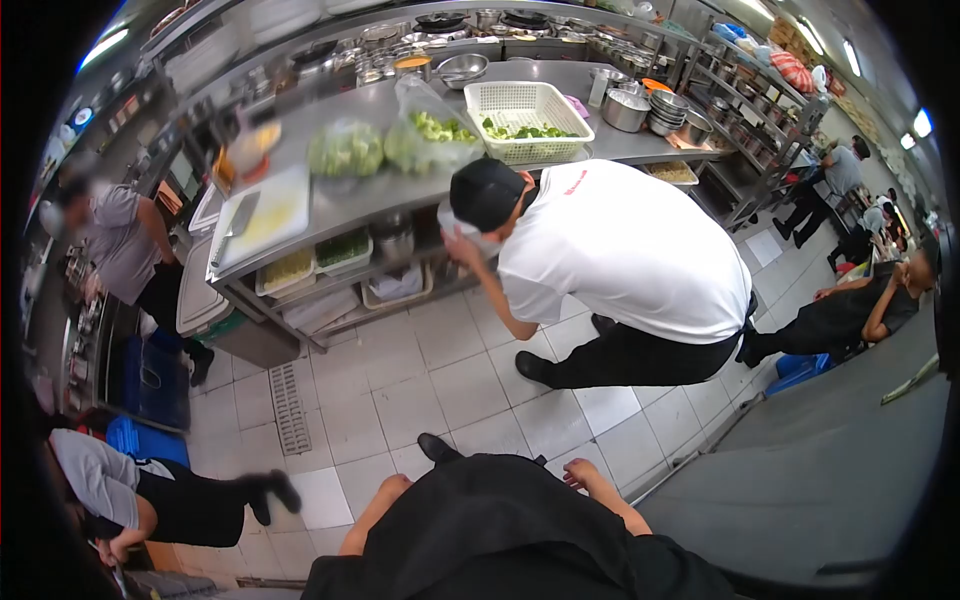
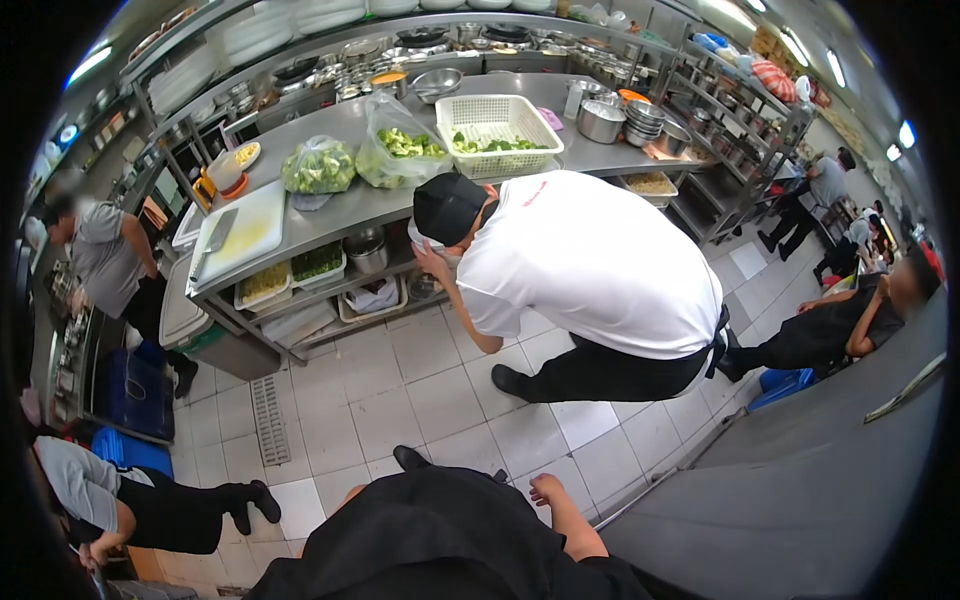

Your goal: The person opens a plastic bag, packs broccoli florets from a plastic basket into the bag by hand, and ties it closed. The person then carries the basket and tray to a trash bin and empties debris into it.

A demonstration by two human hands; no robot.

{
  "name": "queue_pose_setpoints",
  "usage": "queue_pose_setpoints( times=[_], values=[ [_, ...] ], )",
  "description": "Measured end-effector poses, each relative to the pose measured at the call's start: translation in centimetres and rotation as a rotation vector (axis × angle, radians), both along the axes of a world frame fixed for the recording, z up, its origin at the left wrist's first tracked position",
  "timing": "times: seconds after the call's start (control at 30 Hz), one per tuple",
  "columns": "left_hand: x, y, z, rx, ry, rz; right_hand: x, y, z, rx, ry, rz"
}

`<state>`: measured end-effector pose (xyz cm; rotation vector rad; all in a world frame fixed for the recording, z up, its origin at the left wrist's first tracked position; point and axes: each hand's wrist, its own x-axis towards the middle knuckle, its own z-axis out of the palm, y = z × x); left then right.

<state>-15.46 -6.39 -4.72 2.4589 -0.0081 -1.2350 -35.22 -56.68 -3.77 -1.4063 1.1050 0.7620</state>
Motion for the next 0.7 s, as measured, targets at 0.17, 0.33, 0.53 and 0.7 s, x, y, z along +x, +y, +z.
queue_pose_setpoints(
  times=[0.17,0.33,0.53,0.7],
  values=[
    [0.5,0.5,-0.4,0.007,0.084,-0.038,-0.2,-0.2,-0.8,0.009,0.006,-0.022],
    [0.3,0.9,-1.6,0.022,-0.040,-0.127,-0.2,-0.2,-0.8,0.017,0.018,-0.011],
    [-0.1,-0.3,1.0,0.027,-0.031,-0.020,-0.1,-0.4,-0.3,0.004,0.013,0.002],
    [0.2,-1.1,0.5,0.064,-0.028,-0.085,-0.2,-1.1,-1.0,-0.009,0.013,-0.010]
  ],
)
